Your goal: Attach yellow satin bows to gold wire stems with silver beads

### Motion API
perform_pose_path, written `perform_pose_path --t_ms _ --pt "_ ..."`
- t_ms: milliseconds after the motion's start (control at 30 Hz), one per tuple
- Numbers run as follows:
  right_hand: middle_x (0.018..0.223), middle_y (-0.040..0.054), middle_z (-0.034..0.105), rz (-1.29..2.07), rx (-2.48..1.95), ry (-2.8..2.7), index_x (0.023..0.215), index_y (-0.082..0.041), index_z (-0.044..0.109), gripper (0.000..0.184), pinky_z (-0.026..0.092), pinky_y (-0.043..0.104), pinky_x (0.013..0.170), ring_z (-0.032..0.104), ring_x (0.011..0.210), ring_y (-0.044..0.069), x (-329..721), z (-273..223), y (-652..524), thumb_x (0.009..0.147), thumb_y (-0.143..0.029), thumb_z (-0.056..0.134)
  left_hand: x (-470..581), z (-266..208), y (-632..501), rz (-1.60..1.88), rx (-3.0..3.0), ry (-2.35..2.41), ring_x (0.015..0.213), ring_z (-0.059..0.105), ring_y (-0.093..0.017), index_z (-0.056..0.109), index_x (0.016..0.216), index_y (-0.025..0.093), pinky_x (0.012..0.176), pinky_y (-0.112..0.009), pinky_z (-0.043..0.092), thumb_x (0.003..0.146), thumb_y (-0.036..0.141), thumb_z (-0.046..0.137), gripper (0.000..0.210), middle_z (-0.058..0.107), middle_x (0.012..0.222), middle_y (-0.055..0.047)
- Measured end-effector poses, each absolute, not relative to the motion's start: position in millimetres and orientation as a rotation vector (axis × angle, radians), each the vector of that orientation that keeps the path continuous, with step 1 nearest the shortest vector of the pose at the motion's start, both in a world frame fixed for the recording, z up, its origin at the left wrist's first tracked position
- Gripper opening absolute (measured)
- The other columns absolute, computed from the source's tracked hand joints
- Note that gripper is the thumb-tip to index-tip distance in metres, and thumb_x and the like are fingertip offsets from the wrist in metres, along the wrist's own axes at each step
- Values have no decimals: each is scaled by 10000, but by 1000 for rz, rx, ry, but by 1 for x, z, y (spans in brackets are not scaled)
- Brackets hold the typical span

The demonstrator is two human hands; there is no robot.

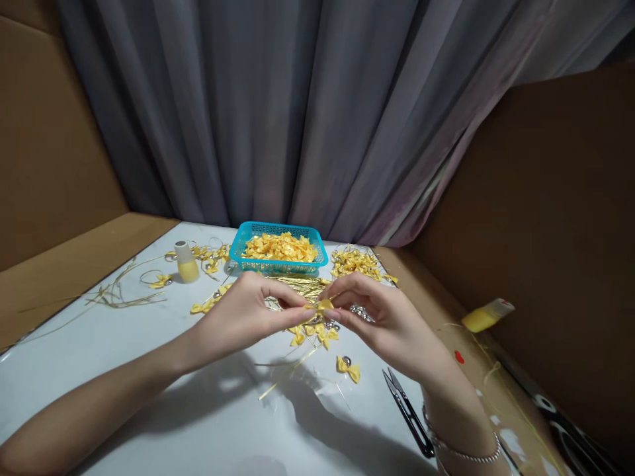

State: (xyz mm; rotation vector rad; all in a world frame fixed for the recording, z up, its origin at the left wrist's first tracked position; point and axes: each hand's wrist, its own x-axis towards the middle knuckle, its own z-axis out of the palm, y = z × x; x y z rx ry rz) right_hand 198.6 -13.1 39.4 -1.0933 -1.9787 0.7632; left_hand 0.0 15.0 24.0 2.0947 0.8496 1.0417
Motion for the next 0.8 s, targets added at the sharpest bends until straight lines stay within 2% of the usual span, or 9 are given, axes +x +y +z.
perform_pose_path --t_ms 133,367,500,667,800 --pt "792 23 615 1032 -1081 -1941 827 -168 583 100 517 245 623 622 713 127 205 37 -7 783 -227 650 1 22 9 1072 2176 821 592 676 -152 738 713 214 531 -214 526 755 167 661 100 735 684 5" --pt "693 -1 632 1215 -1177 -1876 799 -172 591 75 467 214 528 633 636 117 202 35 -3 755 -184 650 2 20 7 1082 2263 748 597 658 -139 742 752 207 552 -230 504 783 134 624 142 728 700 6" --pt "637 -2 647 1226 -1192 -1893 777 -168 629 31 467 217 533 625 597 113 202 35 -3 756 -180 649 2 21 9 970 2207 799 609 663 -133 747 743 231 556 -210 497 776 161 646 126 730 697 24" --pt "609 -15 631 1178 -1180 -1866 743 -164 648 50 447 199 506 592 563 94 202 34 -2 713 -142 680 1 22 18 817 2052 876 594 658 -153 749 706 224 489 -205 482 776 310 659 143 733 682 -1" --pt "619 -21 604 1168 -1176 -1788 734 -159 633 99 441 191 488 574 556 88 201 34 -1 671 -122 700 2 22 24 750 1959 889 581 637 -151 737 721 197 482 -213 466 777 308 633 161 726 680 -25"
